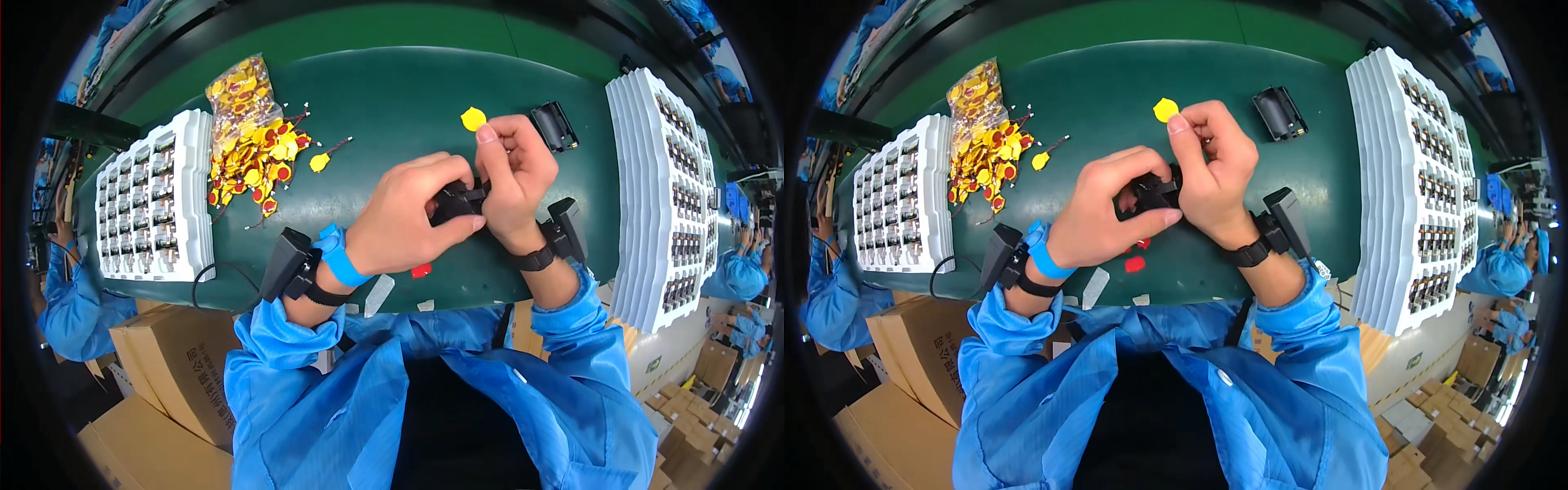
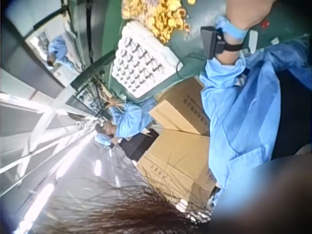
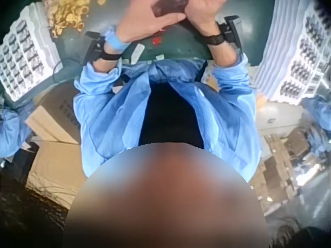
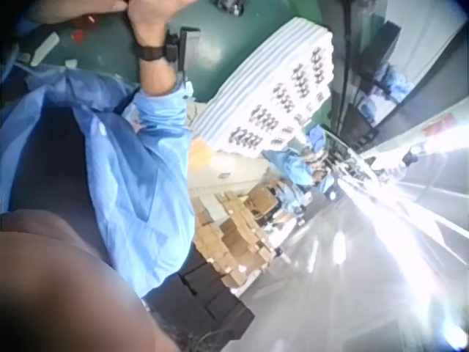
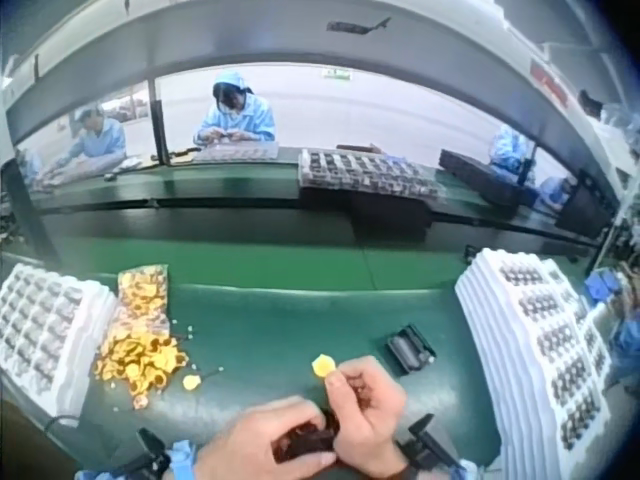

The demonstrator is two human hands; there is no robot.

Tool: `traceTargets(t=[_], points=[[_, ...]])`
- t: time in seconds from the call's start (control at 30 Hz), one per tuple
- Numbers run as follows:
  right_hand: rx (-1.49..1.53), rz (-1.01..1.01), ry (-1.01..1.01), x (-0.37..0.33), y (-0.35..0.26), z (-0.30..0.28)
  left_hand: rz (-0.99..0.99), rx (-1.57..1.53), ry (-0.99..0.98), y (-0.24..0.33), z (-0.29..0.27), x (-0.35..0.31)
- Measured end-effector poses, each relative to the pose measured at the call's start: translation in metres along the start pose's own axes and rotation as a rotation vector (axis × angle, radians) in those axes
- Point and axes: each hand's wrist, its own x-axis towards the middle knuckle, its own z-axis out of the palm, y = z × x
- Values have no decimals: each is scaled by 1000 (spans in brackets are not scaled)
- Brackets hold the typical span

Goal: Assembling small electronic components with yellow and red parts into black housings at a workbench.

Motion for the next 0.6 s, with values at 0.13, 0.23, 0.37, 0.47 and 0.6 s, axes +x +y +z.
traceTargets(t=[0.13,0.23,0.37,0.47,0.6], points=[[154,154,-195,8,-3,-7,176,254,-29,1,-2,1],[312,306,-344,13,-7,-14,-28,202,-182,16,-3,1],[-212,-219,1,19,3,-12,-22,-75,-52,-9,-3,-1],[-36,-40,-149,19,-17,-36,-177,-136,43,-7,-23,2],[-50,182,-580,8,-30,-36,-157,-65,38,-2,-26,6]])
